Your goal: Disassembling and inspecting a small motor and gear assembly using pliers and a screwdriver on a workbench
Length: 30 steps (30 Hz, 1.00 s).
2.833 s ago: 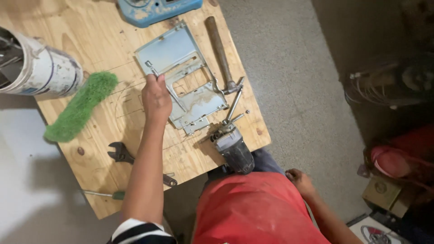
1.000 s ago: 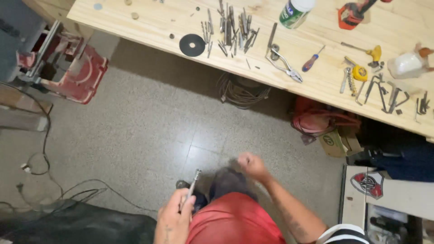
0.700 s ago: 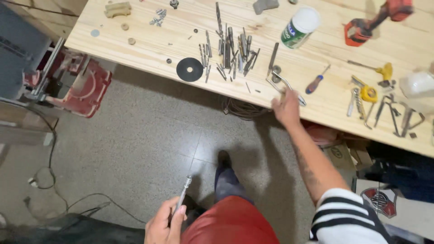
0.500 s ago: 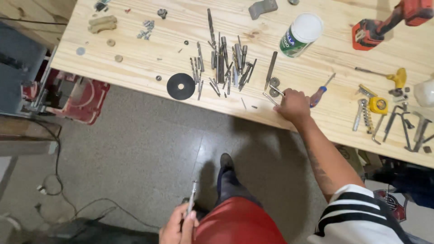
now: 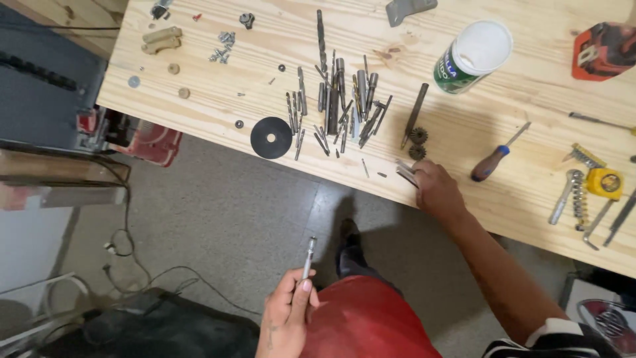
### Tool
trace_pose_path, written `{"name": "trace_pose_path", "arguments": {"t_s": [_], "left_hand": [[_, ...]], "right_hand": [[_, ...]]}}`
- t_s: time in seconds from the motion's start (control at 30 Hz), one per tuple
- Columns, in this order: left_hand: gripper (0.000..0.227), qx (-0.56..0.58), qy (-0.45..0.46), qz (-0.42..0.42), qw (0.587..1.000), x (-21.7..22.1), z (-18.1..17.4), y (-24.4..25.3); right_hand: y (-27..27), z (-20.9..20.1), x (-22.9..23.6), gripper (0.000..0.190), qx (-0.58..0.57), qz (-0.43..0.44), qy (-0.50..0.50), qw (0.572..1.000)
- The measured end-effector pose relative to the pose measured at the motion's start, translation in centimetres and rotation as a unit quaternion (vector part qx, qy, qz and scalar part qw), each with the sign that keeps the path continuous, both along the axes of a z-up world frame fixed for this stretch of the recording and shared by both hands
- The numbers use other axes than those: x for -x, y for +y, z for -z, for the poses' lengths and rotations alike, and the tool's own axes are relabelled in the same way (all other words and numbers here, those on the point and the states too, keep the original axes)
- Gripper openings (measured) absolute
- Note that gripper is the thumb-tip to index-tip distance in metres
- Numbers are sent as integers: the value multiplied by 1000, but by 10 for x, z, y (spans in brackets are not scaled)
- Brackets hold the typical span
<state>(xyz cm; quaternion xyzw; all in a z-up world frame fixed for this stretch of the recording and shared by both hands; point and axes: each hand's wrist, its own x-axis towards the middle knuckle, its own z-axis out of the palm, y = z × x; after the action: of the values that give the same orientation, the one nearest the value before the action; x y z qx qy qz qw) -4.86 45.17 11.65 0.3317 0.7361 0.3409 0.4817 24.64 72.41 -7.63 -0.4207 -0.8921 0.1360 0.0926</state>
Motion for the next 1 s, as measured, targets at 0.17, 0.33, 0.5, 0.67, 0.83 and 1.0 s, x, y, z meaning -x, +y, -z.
{"name": "trace_pose_path", "arguments": {"t_s": [0.17,0.33,0.5,0.67,0.83,1.0], "left_hand": [[29,49,34,18,998,-1,-9,12],[40,-4,3,-5,1000,-10,1,10],[45,42,-170,-140,975,-23,13,20],[39,80,-138,-85,984,-25,13,18],[42,27,-34,-107,993,-11,30,2],[37,18,93,-93,991,14,38,-26]], "right_hand": [[-20,-69,18,25,98,76,139,982],[-84,-122,66,18,395,184,418,797],[-145,-125,138,33,509,103,727,448],[-158,-132,159,26,551,143,731,376],[-137,-129,127,20,553,25,621,555],[-110,-112,83,59,733,-145,425,511]]}}
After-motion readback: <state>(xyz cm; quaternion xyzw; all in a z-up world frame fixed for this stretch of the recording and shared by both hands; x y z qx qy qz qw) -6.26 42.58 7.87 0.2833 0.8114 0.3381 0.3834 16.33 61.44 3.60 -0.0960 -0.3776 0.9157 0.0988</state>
